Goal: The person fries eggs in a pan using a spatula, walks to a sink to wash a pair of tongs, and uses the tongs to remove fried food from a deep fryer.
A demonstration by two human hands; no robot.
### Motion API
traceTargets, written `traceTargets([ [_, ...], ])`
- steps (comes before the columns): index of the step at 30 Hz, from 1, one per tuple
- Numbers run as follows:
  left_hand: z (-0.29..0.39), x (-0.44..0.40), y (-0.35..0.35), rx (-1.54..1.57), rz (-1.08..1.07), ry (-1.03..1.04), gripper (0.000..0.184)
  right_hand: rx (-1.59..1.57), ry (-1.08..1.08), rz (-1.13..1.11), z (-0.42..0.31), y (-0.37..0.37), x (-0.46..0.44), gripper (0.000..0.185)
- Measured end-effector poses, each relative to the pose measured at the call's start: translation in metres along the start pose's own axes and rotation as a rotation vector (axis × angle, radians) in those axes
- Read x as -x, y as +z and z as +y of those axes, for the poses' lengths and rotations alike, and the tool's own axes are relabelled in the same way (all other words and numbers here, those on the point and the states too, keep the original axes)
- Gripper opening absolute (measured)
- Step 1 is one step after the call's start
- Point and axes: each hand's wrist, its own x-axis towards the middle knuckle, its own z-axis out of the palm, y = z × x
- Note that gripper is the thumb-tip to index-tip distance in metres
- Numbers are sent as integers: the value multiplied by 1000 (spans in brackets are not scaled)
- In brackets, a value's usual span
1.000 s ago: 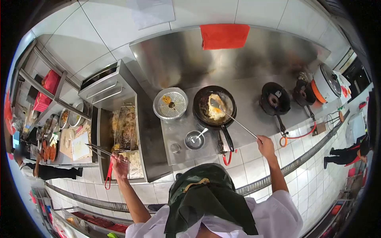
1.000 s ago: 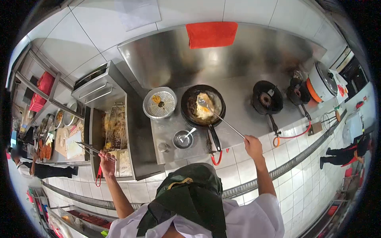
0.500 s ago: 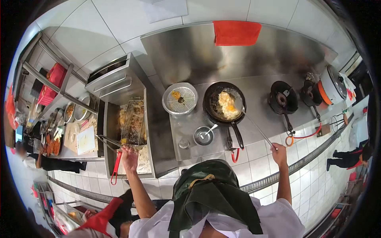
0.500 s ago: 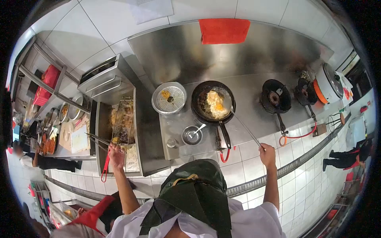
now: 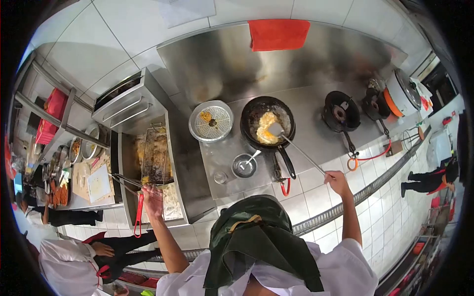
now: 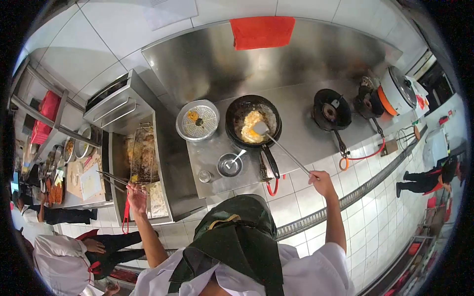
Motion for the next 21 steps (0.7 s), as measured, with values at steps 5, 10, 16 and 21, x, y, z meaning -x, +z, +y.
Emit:
traceTargets([
  [5,2,-3,-10,3,5,-9,16,91,-10,-62,-1,5,-18,16],
  [10,-1,-3,0,-4,-34,6,16,236,-18,20,-15,36,-52,15],
  [16,-1,-3,2,6,-44,23,16,395,-27,202,-18,40,-40,13],
  [21,0,1,7,-15,-30,39,15,454,-75,191,-14,4,-30,18],
])
